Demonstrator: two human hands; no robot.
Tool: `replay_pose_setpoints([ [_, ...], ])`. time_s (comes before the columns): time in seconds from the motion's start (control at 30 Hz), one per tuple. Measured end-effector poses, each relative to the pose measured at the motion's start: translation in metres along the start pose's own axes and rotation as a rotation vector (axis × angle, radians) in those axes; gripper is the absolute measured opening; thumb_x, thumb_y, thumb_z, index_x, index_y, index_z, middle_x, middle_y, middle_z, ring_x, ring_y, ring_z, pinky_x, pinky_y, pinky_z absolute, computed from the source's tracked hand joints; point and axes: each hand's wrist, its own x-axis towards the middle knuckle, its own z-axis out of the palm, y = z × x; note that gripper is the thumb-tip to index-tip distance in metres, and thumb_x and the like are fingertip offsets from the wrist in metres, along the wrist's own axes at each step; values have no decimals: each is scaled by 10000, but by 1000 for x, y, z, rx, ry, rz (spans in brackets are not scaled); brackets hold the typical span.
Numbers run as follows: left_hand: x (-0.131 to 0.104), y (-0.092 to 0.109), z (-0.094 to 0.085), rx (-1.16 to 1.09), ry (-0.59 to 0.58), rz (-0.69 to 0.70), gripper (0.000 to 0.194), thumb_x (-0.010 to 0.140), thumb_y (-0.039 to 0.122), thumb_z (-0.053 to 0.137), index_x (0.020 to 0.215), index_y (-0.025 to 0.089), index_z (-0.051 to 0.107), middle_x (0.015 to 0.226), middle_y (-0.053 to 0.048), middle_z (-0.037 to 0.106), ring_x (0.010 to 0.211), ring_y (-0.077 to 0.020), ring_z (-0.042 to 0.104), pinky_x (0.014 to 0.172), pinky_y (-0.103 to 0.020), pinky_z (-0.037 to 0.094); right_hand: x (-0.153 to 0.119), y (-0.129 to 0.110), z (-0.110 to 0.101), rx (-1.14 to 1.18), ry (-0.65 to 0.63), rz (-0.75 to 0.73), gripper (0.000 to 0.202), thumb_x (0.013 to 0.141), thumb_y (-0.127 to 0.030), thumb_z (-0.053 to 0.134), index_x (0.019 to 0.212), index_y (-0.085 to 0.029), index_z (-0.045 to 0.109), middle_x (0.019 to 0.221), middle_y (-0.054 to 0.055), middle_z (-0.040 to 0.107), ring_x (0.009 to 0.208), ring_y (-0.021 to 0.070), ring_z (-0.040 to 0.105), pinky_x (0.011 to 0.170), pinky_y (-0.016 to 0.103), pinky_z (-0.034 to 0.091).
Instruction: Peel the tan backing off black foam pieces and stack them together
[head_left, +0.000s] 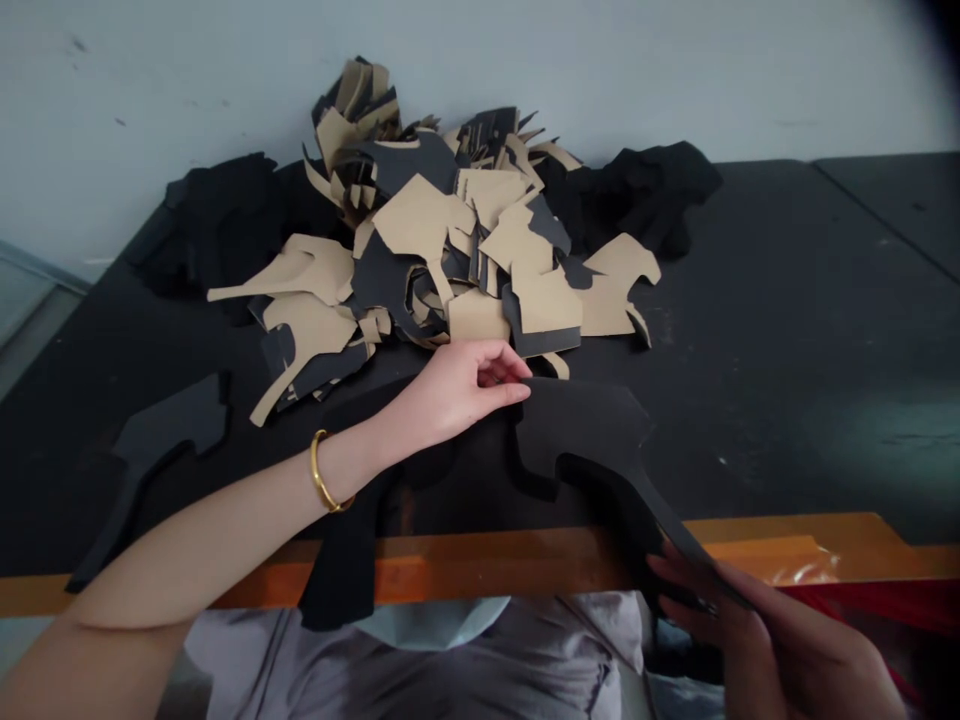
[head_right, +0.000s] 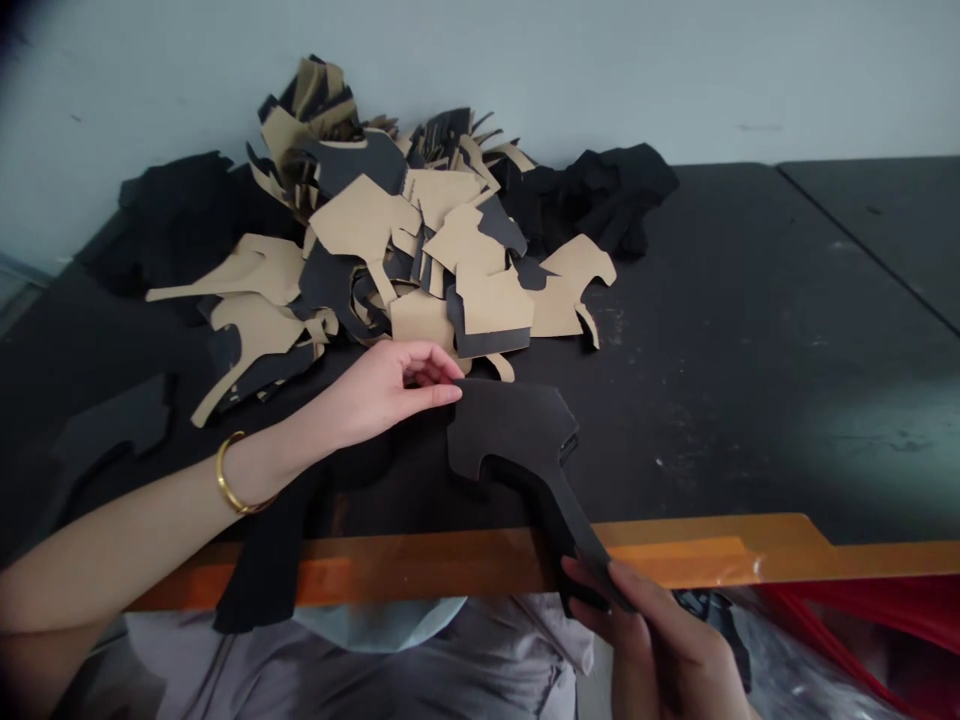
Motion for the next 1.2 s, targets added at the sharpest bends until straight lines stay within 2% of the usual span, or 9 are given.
replay_pose_setpoints([
  [0.07, 0, -1, 1, 8, 6, 6, 124, 773, 211, 704, 858, 134, 657, 825, -9, 681, 725, -75, 599, 708, -205, 476, 0, -10, 5, -27, 52, -3, 231, 923, -183, 502, 1116, -136, 620, 974, 89, 731, 721, 189, 724, 605, 194, 617],
  [0.2, 0, -3, 1, 61, 4, 23, 133, 780, 251, 700, 865, 156, 663, 840, -1, 688, 745, -85, 607, 729, -217, 476, 3, -31, 13, -125, 254, 8, 167, 923, -171, 527, 1075, -174, 597, 897, 35, 740, 683, 139, 720, 605, 136, 595],
  [0.33, 1, -4, 0, 119, 7, 8, 145, 778, 293, 702, 863, 180, 668, 841, 12, 693, 761, -95, 617, 744, -223, 475, 9, -37, 11, -150, 183, -78, 174, 920, -126, 518, 1065, -185, 594, 923, 21, 717, 676, 107, 715, 642, 118, 597],
  [0.47, 3, -3, -1, 162, 20, -6, 149, 774, 317, 706, 858, 199, 669, 834, 23, 696, 774, -103, 628, 749, -217, 480, 13, -35, 6, -61, 133, -128, 246, 900, -42, 489, 1070, -191, 586, 1057, 55, 610, 828, 124, 711, 674, 156, 620],
  [0.57, 3, -2, -2, 197, 27, -21, 175, 768, 354, 709, 866, 214, 669, 838, 23, 702, 790, -118, 639, 768, -228, 487, 14, -38, 5, -60, 107, -110, 254, 906, -35, 478, 1066, -200, 587, 1093, 63, 558, 881, 111, 687, 693, 157, 617],
  [0.7, 4, -1, -2, 245, 41, -55, 211, 753, 389, 713, 877, 224, 669, 861, 11, 706, 809, -144, 643, 782, -248, 504, 14, -43, 2, -175, 63, -104, 216, 905, -70, 517, 1057, -205, 590, 1040, 45, 595, 918, 96, 642, 772, 163, 586],
  [0.9, 5, 1, -2, 304, 57, -92, 283, 727, 463, 714, 883, 230, 673, 900, -21, 707, 849, -188, 644, 848, -310, 524, 19, -51, -4, -185, 24, -94, 180, 899, -79, 522, 1016, -192, 599, 1009, 41, 617, 865, 82, 634, 723, 140, 561],
  [1.0, 5, 2, -1, 304, 69, -94, 293, 718, 480, 721, 877, 237, 677, 896, -24, 710, 847, -189, 647, 837, -302, 525, 22, -51, -5, -171, 26, -49, 158, 922, -116, 503, 1026, -186, 599, 994, 59, 641, 848, 108, 663, 717, 174, 586],
  [1.2, 3, 3, 0, 255, 58, -127, 297, 719, 459, 735, 892, 224, 681, 890, -16, 720, 825, -167, 654, 777, -253, 511, 21, -47, 1, 6, 167, 78, 137, 964, -156, 443, 1074, -203, 510, 815, 9, 701, 673, 97, 709, 611, 133, 596],
])
